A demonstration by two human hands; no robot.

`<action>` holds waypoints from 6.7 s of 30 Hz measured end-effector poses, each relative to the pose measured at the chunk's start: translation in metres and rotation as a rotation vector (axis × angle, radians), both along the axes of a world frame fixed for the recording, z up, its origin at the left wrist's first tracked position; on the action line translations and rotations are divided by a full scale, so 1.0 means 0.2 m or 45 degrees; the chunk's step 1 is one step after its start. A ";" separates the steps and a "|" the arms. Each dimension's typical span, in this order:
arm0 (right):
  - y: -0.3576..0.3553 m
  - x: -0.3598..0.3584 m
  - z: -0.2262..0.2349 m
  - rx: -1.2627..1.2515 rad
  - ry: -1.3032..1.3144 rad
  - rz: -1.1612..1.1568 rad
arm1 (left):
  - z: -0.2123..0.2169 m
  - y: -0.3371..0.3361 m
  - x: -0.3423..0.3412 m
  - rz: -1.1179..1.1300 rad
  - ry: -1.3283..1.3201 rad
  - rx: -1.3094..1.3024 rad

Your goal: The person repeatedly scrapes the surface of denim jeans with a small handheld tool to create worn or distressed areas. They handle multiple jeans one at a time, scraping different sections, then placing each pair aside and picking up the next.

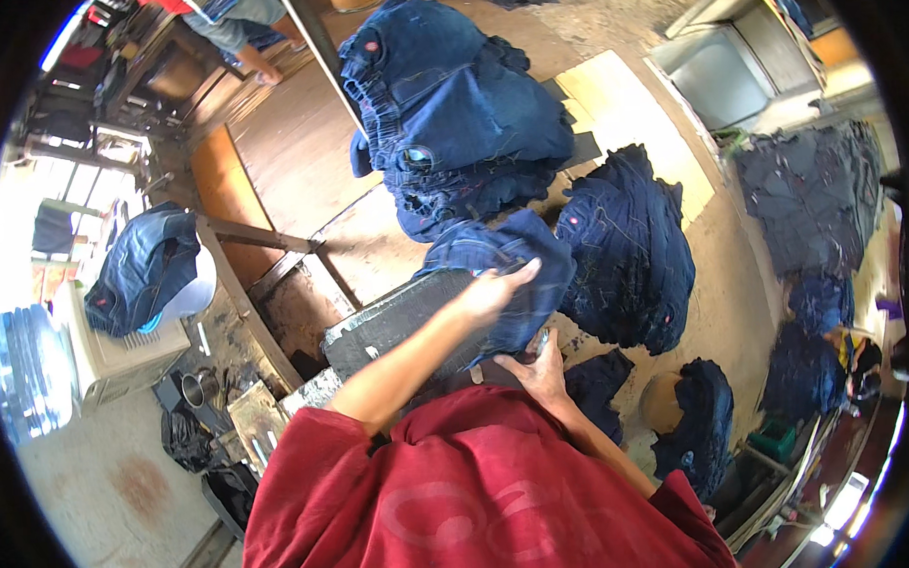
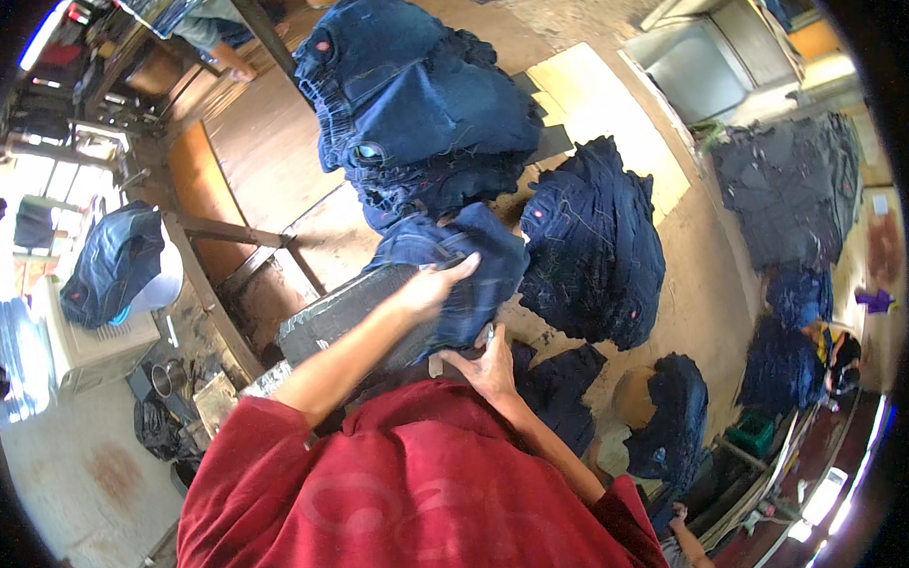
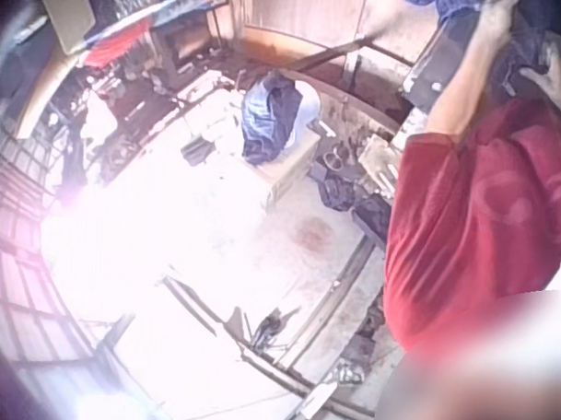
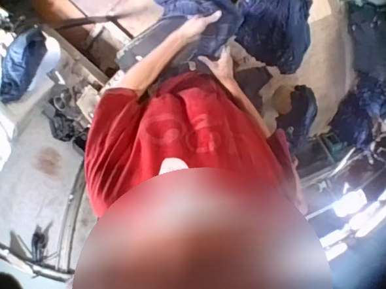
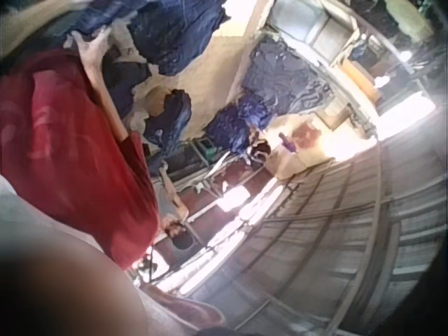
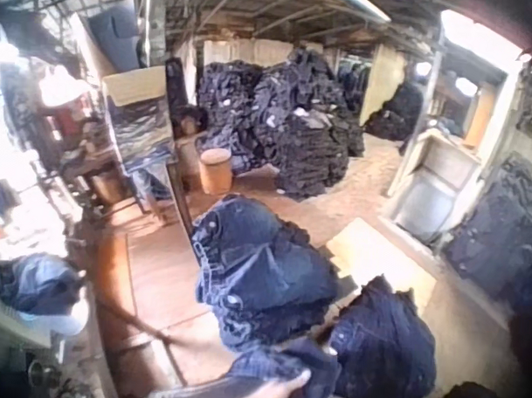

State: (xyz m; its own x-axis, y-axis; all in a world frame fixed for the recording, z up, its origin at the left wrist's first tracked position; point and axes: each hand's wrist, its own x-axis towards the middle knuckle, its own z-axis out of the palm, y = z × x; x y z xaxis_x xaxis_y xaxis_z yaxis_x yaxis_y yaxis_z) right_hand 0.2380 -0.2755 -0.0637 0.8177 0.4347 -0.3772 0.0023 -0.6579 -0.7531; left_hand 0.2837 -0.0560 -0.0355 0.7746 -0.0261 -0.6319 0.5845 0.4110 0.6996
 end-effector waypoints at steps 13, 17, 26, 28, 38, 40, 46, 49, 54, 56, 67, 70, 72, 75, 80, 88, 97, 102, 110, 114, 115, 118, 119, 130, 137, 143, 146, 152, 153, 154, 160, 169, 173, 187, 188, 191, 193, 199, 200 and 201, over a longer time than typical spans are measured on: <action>0.26 0.27 0.13 -0.027 -0.756 0.309 | -0.02 0.27 -0.05 1.160 -0.533 -0.947; 0.46 -0.13 0.27 0.047 -0.020 0.606 | -0.02 0.54 -0.66 1.493 -0.118 -0.528; 0.38 -0.04 0.42 0.096 0.513 1.165 | -0.10 -0.03 -1.49 0.392 0.104 -0.141; 0.32 -0.01 0.44 0.229 0.575 0.982 | -0.09 0.02 -1.63 0.200 0.291 0.145; 0.32 0.24 0.14 -0.059 0.826 0.607 | 0.45 0.66 -1.47 0.105 0.812 1.533; 0.29 0.22 0.20 -0.288 0.353 0.693 | 0.37 0.68 -1.05 0.367 0.256 1.667; 0.42 0.03 0.30 0.129 -0.049 0.581 | -0.32 0.61 -0.25 -0.611 0.026 1.327; 0.55 -0.08 0.25 0.245 -0.334 0.435 | -0.50 0.68 -0.25 -0.546 -0.097 1.032; 0.71 -0.12 0.15 0.181 -0.709 0.574 | -0.58 0.81 -0.22 -0.279 -0.390 1.717; 0.77 -0.11 0.12 0.111 -0.769 0.632 | -0.61 0.83 -0.19 -0.128 -0.576 1.899; 0.86 -0.11 0.07 -0.140 -0.758 0.707 | -0.73 0.79 -0.19 -0.045 -0.480 1.866; 0.72 -0.16 0.18 -0.093 -0.770 0.712 | -0.73 0.78 -0.19 -0.031 -0.459 1.862; 0.70 -0.16 0.19 -0.076 -0.664 0.651 | -0.74 0.78 -0.19 -0.038 -0.437 1.882; 0.77 -0.12 0.11 0.095 -0.706 0.520 | -0.75 0.77 -0.20 -0.025 -0.452 1.921; 0.86 -0.09 0.00 -0.074 -0.801 0.696 | -0.76 0.78 -0.19 -0.035 -0.414 1.907; 0.70 -0.15 0.12 -0.044 -0.762 0.659 | -0.76 0.77 -0.19 -0.001 -0.419 1.832; 0.77 -0.11 0.10 -0.043 -0.798 0.686 | -0.75 0.77 -0.19 -0.006 -0.403 1.825; 0.77 -0.11 0.11 0.024 -0.723 0.571 | -0.76 0.77 -0.19 -0.002 -0.424 1.849; 0.79 -0.11 0.14 -0.018 -0.809 0.591 | -0.76 0.77 -0.19 -0.056 -0.343 1.788; 0.78 -0.11 0.13 -0.199 -0.654 0.678 | -0.76 0.77 -0.19 -0.036 -0.369 1.806; 0.78 -0.11 0.12 -0.137 -0.720 0.667 | -0.76 0.76 -0.19 -0.035 -0.374 1.802; 0.79 -0.11 0.11 -0.042 -0.819 0.608 | -0.77 0.76 -0.19 -0.038 -0.344 1.779; 0.79 -0.11 0.11 -0.054 -0.758 0.605 | -0.77 0.76 -0.20 -0.014 -0.347 1.779; 0.80 -0.09 0.12 -0.122 -0.710 0.600 | -0.79 0.76 -0.20 -0.065 -0.335 1.767; 0.75 -0.01 0.20 -0.122 -0.212 0.355 | -0.67 0.79 -0.18 -0.208 -0.381 1.635; 0.67 0.07 0.19 -0.099 -0.497 0.380 | -0.13 0.72 -0.58 0.164 -0.245 1.734; 0.69 0.02 0.06 -0.015 -0.720 0.518 | 0.02 0.48 -0.90 -0.009 -0.332 1.908; 0.67 -0.02 -0.09 -0.019 -1.074 0.768 | -0.16 0.26 -1.08 -0.105 -0.264 2.069; 0.65 0.00 -0.09 -0.085 -1.045 0.751 | -0.17 0.27 -1.08 -0.132 -0.275 2.096; 0.63 0.03 -0.08 -0.115 -1.045 0.737 | -0.18 0.28 -1.08 -0.105 -0.317 2.134; 0.51 0.12 0.03 -0.152 -0.459 0.581 | -0.03 0.26 -1.09 -0.126 -0.185 2.102; 0.46 0.16 0.13 0.335 -0.059 0.475 | 0.13 0.02 -0.79 0.347 0.182 0.418; 0.45 0.16 0.15 0.324 0.030 0.497 | 0.16 -0.01 -0.82 0.658 0.176 0.071; 0.41 0.22 0.20 0.288 0.199 0.649 | 0.22 -0.15 -0.95 0.981 0.305 -0.175; 0.41 0.23 0.20 0.245 0.237 0.659 | 0.22 -0.13 -0.94 0.951 0.328 -0.182; 0.40 0.24 0.20 0.345 0.314 0.646 | 0.18 -0.09 -0.89 0.646 0.304 0.006; 0.39 0.25 0.20 0.335 0.312 0.651 | 0.17 -0.08 -0.87 0.539 0.259 0.133; 0.38 0.26 0.20 0.307 0.416 0.621 | 0.24 -0.10 -0.89 0.729 0.281 -0.067; 0.38 0.26 0.20 0.268 0.457 0.624 | 0.25 -0.10 -0.89 0.716 0.286 -0.049; 0.38 0.26 0.20 0.311 0.430 0.604 | 0.25 -0.10 -0.87 0.714 0.361 -0.005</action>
State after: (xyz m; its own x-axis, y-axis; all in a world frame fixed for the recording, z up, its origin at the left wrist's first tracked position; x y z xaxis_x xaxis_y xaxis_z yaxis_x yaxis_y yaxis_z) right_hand 0.2891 -0.1990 -0.0229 0.3680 0.8270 -0.4250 -0.0128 -0.4526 -0.8916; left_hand 0.1089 -0.0758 0.0140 0.4735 0.3325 -0.8156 0.4420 0.7112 0.5466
